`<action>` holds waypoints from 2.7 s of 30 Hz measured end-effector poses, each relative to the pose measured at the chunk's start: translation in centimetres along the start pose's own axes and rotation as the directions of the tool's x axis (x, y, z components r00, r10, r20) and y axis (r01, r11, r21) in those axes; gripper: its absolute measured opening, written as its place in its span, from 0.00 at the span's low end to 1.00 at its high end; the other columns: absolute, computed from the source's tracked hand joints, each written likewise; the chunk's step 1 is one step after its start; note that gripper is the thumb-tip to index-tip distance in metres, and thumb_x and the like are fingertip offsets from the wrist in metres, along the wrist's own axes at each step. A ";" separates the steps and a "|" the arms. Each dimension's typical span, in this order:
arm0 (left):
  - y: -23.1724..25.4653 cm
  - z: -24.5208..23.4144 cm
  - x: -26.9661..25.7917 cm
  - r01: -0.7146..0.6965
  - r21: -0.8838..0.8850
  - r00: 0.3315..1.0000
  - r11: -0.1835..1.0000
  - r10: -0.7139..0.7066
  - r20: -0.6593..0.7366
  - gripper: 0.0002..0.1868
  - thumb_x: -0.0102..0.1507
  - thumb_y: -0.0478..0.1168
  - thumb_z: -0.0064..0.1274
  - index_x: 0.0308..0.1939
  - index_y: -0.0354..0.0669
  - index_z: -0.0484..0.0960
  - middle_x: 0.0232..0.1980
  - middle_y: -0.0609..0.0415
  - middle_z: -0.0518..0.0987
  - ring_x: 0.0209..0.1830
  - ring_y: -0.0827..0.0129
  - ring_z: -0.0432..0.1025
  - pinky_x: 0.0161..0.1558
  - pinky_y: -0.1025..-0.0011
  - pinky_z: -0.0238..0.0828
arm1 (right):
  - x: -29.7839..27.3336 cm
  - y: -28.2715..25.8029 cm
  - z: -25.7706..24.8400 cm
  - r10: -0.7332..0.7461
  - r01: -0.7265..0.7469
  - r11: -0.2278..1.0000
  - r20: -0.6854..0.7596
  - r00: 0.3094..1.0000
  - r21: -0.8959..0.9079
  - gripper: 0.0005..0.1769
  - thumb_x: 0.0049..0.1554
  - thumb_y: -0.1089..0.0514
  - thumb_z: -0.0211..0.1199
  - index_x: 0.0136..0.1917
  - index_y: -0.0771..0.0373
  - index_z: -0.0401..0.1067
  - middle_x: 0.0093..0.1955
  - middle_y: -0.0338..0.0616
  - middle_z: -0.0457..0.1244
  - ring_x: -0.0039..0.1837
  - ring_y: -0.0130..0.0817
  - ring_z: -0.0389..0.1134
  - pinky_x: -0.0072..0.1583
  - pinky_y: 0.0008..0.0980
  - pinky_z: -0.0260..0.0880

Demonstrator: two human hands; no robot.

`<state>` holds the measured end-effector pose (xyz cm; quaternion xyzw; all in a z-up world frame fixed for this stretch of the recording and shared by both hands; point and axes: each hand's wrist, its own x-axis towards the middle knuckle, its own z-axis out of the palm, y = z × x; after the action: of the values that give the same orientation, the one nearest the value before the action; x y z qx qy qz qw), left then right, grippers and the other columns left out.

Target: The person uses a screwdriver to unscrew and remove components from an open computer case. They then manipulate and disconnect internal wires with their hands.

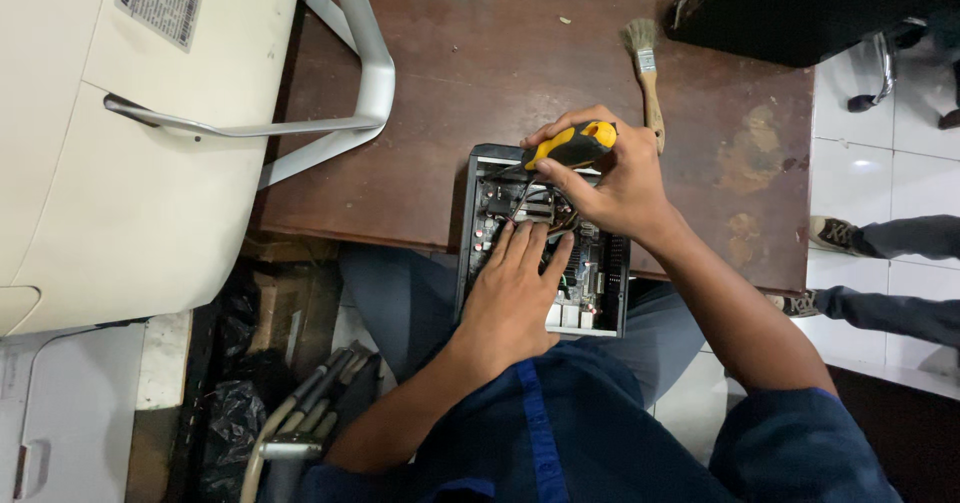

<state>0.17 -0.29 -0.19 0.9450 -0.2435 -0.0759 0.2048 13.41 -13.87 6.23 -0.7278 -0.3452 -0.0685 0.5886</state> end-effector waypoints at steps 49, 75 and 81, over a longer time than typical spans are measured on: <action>-1.3 -5.3 -3.1 -0.199 -0.235 0.976 0.951 0.171 -0.135 0.66 0.45 0.61 0.77 0.78 0.29 0.67 0.82 0.12 0.47 0.80 0.16 0.49 0.75 0.36 0.56 | 10.8 -7.8 1.8 0.508 0.279 0.591 0.619 0.599 -0.757 0.21 0.63 0.48 0.60 0.62 0.65 0.70 0.53 0.66 0.69 0.56 0.77 0.72 0.56 0.70 0.74; -17.7 -0.5 7.4 -0.333 -0.432 0.792 0.838 0.000 -0.611 0.35 0.60 0.45 0.72 0.72 0.59 0.81 0.38 0.62 0.90 0.43 0.67 0.86 0.53 0.74 0.71 | 8.8 -4.7 0.0 0.196 0.297 0.740 0.616 0.763 -0.604 0.18 0.63 0.55 0.68 0.59 0.70 0.73 0.51 0.62 0.66 0.53 0.74 0.72 0.51 0.61 0.76; -17.8 -0.6 7.8 -0.356 -0.483 0.801 0.800 -0.006 -0.599 0.36 0.62 0.43 0.72 0.75 0.59 0.78 0.40 0.60 0.85 0.48 0.62 0.83 0.54 0.70 0.74 | 9.8 -5.6 0.5 0.287 0.249 0.758 0.651 0.702 -0.603 0.26 0.61 0.54 0.69 0.63 0.73 0.66 0.57 0.67 0.62 0.54 0.82 0.69 0.53 0.69 0.74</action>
<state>14.70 10.27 -7.53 0.7880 -0.2267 0.1621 0.5490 17.36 -8.94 15.52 -0.8568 -0.4900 0.1089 0.1178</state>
